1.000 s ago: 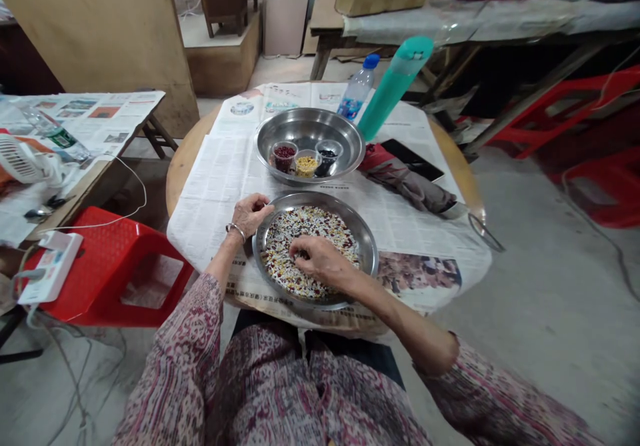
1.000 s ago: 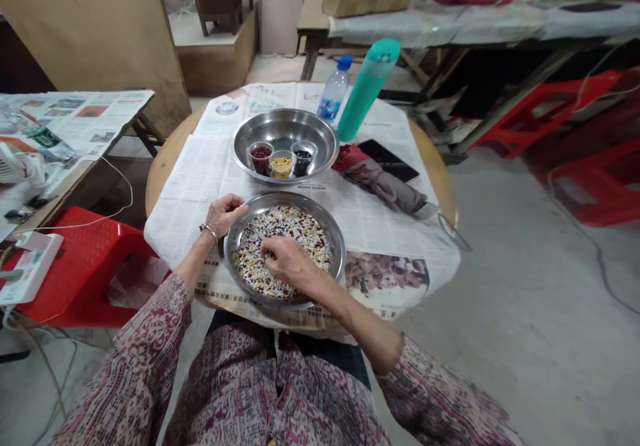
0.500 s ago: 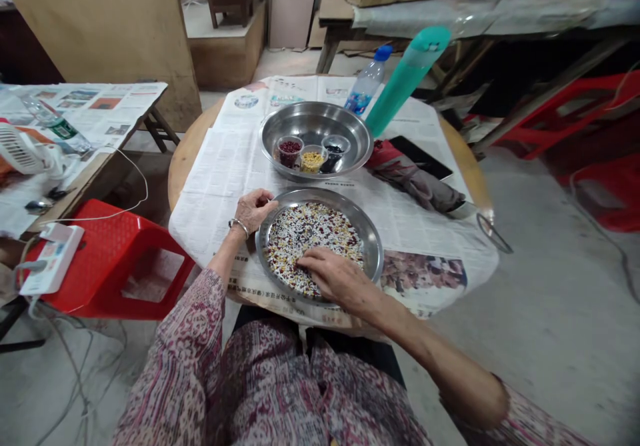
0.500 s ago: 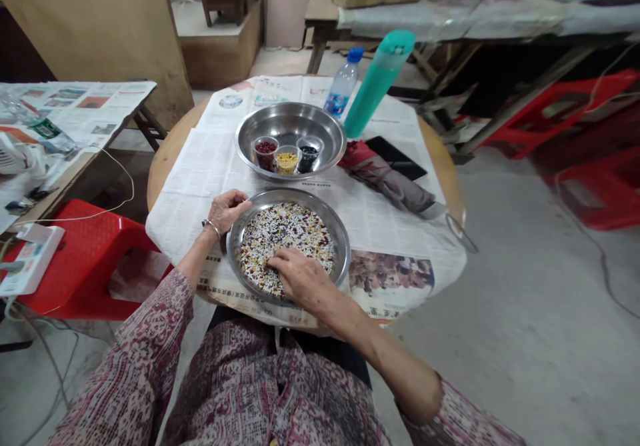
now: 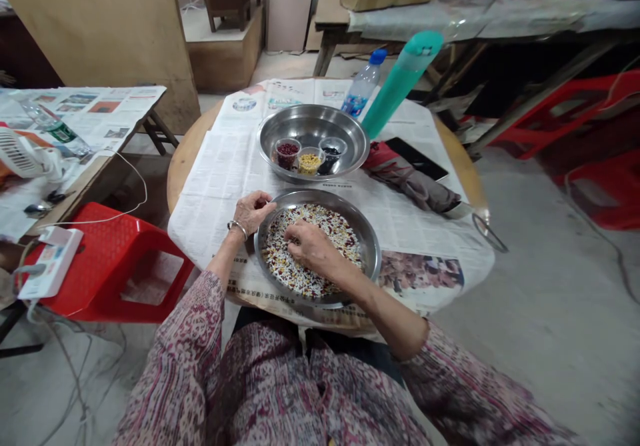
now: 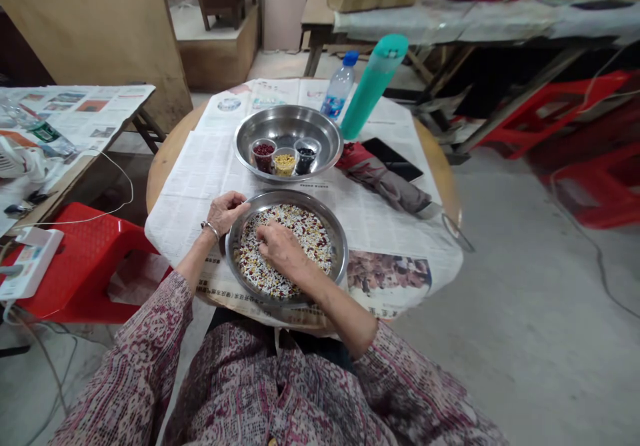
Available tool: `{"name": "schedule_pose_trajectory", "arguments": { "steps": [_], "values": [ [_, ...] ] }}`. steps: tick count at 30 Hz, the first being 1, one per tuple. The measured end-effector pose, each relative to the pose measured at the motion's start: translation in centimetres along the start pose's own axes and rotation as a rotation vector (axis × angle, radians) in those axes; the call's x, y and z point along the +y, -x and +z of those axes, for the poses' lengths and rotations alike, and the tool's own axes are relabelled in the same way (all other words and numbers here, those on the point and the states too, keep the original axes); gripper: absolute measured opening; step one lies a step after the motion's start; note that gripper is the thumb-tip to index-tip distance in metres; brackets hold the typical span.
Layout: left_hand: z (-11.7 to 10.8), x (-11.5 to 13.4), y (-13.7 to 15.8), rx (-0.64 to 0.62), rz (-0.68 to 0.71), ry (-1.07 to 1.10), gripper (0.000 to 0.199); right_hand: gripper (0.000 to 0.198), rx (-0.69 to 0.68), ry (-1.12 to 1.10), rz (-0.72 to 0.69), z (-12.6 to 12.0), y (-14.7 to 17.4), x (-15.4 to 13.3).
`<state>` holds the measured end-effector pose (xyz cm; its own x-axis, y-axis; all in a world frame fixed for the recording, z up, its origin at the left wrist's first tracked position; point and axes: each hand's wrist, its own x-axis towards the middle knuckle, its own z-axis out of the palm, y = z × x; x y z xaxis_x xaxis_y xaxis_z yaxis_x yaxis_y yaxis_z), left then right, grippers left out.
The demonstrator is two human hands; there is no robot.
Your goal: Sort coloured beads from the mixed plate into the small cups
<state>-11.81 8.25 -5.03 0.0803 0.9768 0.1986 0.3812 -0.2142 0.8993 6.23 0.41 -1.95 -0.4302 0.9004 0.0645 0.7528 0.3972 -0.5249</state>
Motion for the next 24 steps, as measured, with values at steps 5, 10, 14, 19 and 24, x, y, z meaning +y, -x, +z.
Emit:
{"name": "schedule_pose_trajectory", "arguments": {
  "steps": [5,10,14,19,24],
  "values": [
    [0.0,-0.1,0.0,0.002,0.01,0.004,0.017,0.02,-0.096,-0.251,0.024,-0.7,1.5,-1.1],
    [0.1,-0.1,0.1,-0.002,0.025,0.017,0.017,0.026,-0.125,-0.259,-0.173,0.4,3.9,-2.4],
    [0.1,-0.1,0.0,0.003,0.022,0.013,0.016,0.023,-0.088,-0.023,-0.203,1.0,4.2,-1.4],
    [0.1,-0.4,0.0,-0.001,0.018,0.008,0.017,0.026,0.167,0.193,-0.001,-0.9,3.2,2.8],
    [0.1,-0.4,0.0,0.0,0.028,0.004,0.017,0.027,0.304,0.181,0.087,-1.3,1.8,4.7]
  ]
}}
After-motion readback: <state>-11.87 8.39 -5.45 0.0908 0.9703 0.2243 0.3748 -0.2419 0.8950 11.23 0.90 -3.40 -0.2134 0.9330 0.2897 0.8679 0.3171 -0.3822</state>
